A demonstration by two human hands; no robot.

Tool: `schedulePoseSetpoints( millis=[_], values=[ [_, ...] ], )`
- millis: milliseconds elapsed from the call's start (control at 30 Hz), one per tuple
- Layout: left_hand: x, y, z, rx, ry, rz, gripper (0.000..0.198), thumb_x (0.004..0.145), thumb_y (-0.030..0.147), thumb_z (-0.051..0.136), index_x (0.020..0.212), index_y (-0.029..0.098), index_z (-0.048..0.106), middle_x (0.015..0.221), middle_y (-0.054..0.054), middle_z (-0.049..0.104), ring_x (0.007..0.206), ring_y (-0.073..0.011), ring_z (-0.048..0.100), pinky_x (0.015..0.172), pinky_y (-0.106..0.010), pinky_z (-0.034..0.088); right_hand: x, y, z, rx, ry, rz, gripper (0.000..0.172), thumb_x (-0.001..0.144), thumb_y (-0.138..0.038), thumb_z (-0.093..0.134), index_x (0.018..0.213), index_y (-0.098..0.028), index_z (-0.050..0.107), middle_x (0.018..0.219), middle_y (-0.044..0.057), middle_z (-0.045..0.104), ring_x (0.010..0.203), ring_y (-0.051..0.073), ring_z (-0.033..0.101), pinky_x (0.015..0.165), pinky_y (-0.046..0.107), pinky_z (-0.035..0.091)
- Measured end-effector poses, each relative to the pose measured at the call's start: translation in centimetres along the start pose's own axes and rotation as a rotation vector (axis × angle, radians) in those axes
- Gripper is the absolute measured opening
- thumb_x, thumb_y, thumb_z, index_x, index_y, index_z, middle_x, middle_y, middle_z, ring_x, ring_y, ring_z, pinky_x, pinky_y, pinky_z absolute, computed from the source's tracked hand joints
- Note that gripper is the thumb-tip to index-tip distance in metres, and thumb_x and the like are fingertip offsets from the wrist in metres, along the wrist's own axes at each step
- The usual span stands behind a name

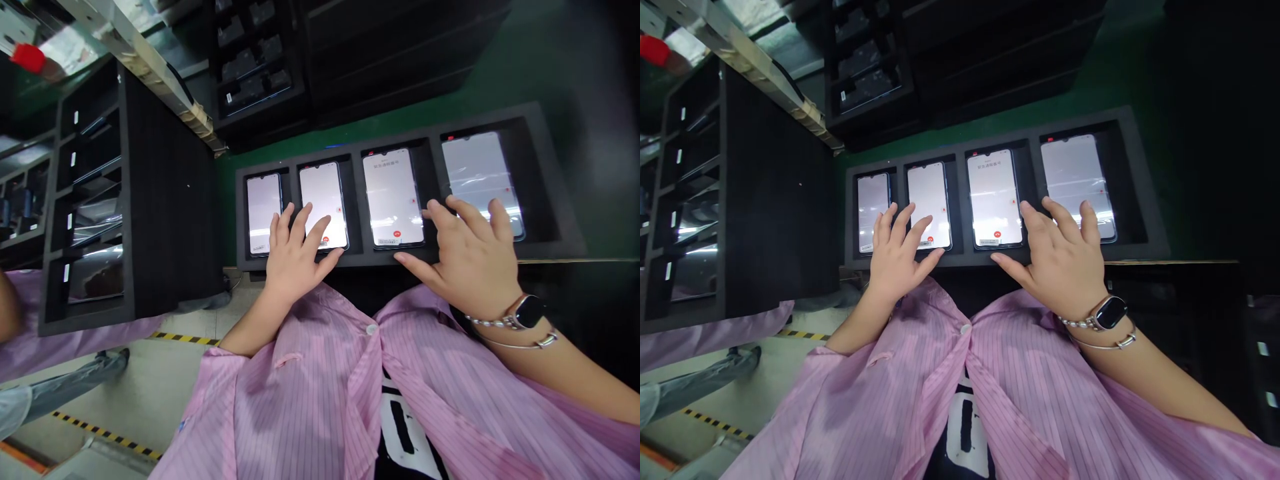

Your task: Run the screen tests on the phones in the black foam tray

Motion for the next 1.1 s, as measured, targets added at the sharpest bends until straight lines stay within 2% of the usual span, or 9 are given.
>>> schedulePoseSetpoints(
  millis=[200,400,500,567,633,767,900,1000,1100],
  values=[
    [0.1,0.2,-0.3,0.001,0.014,0.018,0.055,0.098,0.058,0.061,0.149,0.036,0.060,0.160,-0.009,0.052,0.156,-0.0391,0.036,0.130,-0.062,0.023,0.1,-0.2,-0.2,0.009,-0.013,0.000,0.087,0.105,-0.062,0.047,0.168,-0.012,0.014,0.140,0.023,0.063,0.144,0.043,0.048,0.125,0.070,0.025],
    [0.5,0.3,0.4,-0.018,-0.076,-0.006,0.044,0.099,0.056,0.061,0.136,0.035,0.070,0.165,-0.009,0.047,0.159,-0.0427,0.028,0.130,-0.069,0.016,0.2,-0.1,0.0,-0.029,0.040,-0.019,0.084,0.105,-0.067,0.043,0.166,-0.012,0.023,0.139,0.020,0.064,0.139,0.042,0.052,0.122,0.070,0.028],
    [0.1,-0.3,-1.0,-0.083,0.002,0.040,0.050,0.100,0.057,0.059,0.143,0.031,0.063,0.167,-0.012,0.042,0.161,-0.0399,0.027,0.130,-0.064,0.022,0.1,0.0,-0.1,-0.015,0.034,-0.016,0.085,0.105,-0.065,0.047,0.167,-0.014,0.021,0.139,0.020,0.064,0.140,0.043,0.051,0.122,0.071,0.029],
    [-0.7,-1.5,-2.7,-0.121,0.083,0.036,0.056,0.100,0.058,0.057,0.147,0.028,0.057,0.168,-0.014,0.039,0.161,-0.0365,0.027,0.130,-0.059,0.025,0.0,-0.2,-0.1,-0.014,0.008,-0.018,0.084,0.105,-0.061,0.049,0.169,-0.016,0.019,0.141,0.020,0.063,0.142,0.044,0.050,0.123,0.071,0.028],
    [-1.8,-3.4,-4.2,-0.094,0.128,-0.029,0.057,0.099,0.058,0.057,0.146,0.027,0.056,0.167,-0.013,0.041,0.161,-0.0347,0.027,0.131,-0.056,0.026,-0.1,-0.6,0.0,-0.035,-0.040,-0.036,0.076,0.106,-0.055,0.050,0.168,-0.019,0.026,0.144,0.021,0.061,0.145,0.046,0.047,0.124,0.073,0.025],
    [-3.8,-6.9,-4.6,0.013,0.105,-0.152,0.048,0.098,0.056,0.059,0.135,0.025,0.064,0.160,-0.013,0.050,0.159,-0.0351,0.030,0.129,-0.056,0.029,-0.2,-1.5,-0.5,-0.029,0.017,-0.093,0.067,0.107,-0.058,0.045,0.161,-0.020,0.044,0.146,0.021,0.059,0.140,0.052,0.049,0.120,0.080,0.025],
    [-4.2,-8.2,-3.5,0.003,0.127,-0.127,0.040,0.099,0.050,0.060,0.126,0.023,0.071,0.151,-0.014,0.058,0.150,-0.0336,0.043,0.124,-0.051,0.039,-0.6,0.6,-1.8,0.120,0.078,0.014,0.077,0.104,-0.064,0.044,0.167,-0.021,0.033,0.153,0.022,0.052,0.144,0.053,0.045,0.121,0.080,0.025],
    [-3.8,-8.1,-3.4,0.011,0.173,-0.087,0.036,0.098,0.048,0.062,0.122,0.024,0.073,0.145,-0.013,0.063,0.144,-0.0328,0.051,0.122,-0.051,0.042,-1.5,3.2,-4.3,0.098,0.298,0.045,0.065,0.103,-0.058,0.052,0.158,-0.025,0.046,0.140,0.019,0.062,0.135,0.048,0.055,0.122,0.075,0.028],
    [-3.2,-8.4,-3.5,0.008,0.209,-0.079,0.033,0.095,0.045,0.065,0.119,0.025,0.075,0.141,-0.013,0.066,0.141,-0.0342,0.054,0.121,-0.052,0.044,-2.1,5.7,-5.3,0.037,0.341,0.081,0.045,0.103,-0.046,0.055,0.142,-0.024,0.058,0.128,0.015,0.069,0.129,0.041,0.062,0.126,0.070,0.028]
  ],
)
Point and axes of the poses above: each hand's wrist, its own x-axis towards the middle knuckle, its own z-axis out of the palm, y = z × x, the point moved 7 cm from there along x, towards the middle knuckle
